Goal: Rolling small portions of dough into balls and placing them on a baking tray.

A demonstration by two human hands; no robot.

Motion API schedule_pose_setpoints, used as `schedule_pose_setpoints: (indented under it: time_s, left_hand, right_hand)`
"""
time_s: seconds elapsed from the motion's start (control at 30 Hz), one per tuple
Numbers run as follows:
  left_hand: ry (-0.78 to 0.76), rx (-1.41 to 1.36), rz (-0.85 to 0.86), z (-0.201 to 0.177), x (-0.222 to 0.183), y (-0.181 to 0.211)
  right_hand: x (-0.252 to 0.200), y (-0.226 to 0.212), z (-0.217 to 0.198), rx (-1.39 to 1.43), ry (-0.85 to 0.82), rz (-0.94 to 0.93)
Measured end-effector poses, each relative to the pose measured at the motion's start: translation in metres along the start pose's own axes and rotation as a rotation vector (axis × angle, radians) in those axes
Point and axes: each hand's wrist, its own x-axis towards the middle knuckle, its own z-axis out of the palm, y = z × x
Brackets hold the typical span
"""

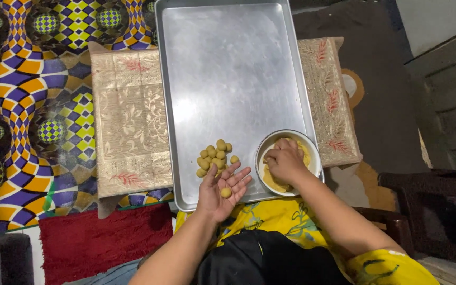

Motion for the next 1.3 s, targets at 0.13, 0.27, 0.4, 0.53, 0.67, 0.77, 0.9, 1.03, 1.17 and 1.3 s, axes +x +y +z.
schedule_pose_setpoints:
  time_s: [0.13, 0.27, 0.4, 0.53, 0.67, 0.77, 0.9, 1.03, 1.17, 1.3]
  left_hand:
    - [-0.009, -0.041, 0.023, 0.004, -0.005, 0.001]
    - [-0.085, -0.088, 0.035, 0.001, -0.003, -0.001]
    - [-0.133, -0.115, 0.048, -0.013, 0.009, -0.007]
    - [-0.124, -0.062, 0.109, -0.031, 0.026, -0.008]
    - [-0.124, 0.081, 0.163, -0.059, 0.055, -0.024]
    - [-0.157, 0.032, 0.162, -0.043, 0.055, -0.026]
    - [-0.183, -0.100, 0.091, 0.008, -0.005, -0.004]
    - [-0.231, -0.114, 0.127, 0.022, -0.020, 0.009]
    - [-0.210, -0.163, 0.078, 0.019, -0.030, 0.013]
    - [-0.039, -0.074, 0.162, 0.047, -0.038, 0.014]
  right_hand:
    - [-0.010, 0.006, -0.012, 0.282, 0.069, -0.083]
    - [-0.026, -0.001, -0.025, 0.685, 0.079, -0.346]
    - [-0.052, -0.062, -0.025, 0.695, 0.168, -0.597]
    - [-0.079, -0.115, -0.015, 0.409, 0.480, -0.838]
    - [-0.081, -0.115, -0.004, 0.237, 0.627, -0.907]
    - [-0.066, -0.105, -0.005, 0.550, 0.434, -0.710]
    - [-0.047, -0.098, -0.002, 0.807, 0.248, -0.573]
    - [-0.067, -0.163, -0.039, 0.350, 0.279, -0.714]
    - [-0.084, -0.156, 0.046, 0.203, 0.394, -1.049]
    - [-0.062, -0.165, -0.009, 0.002, 0.285, -0.735]
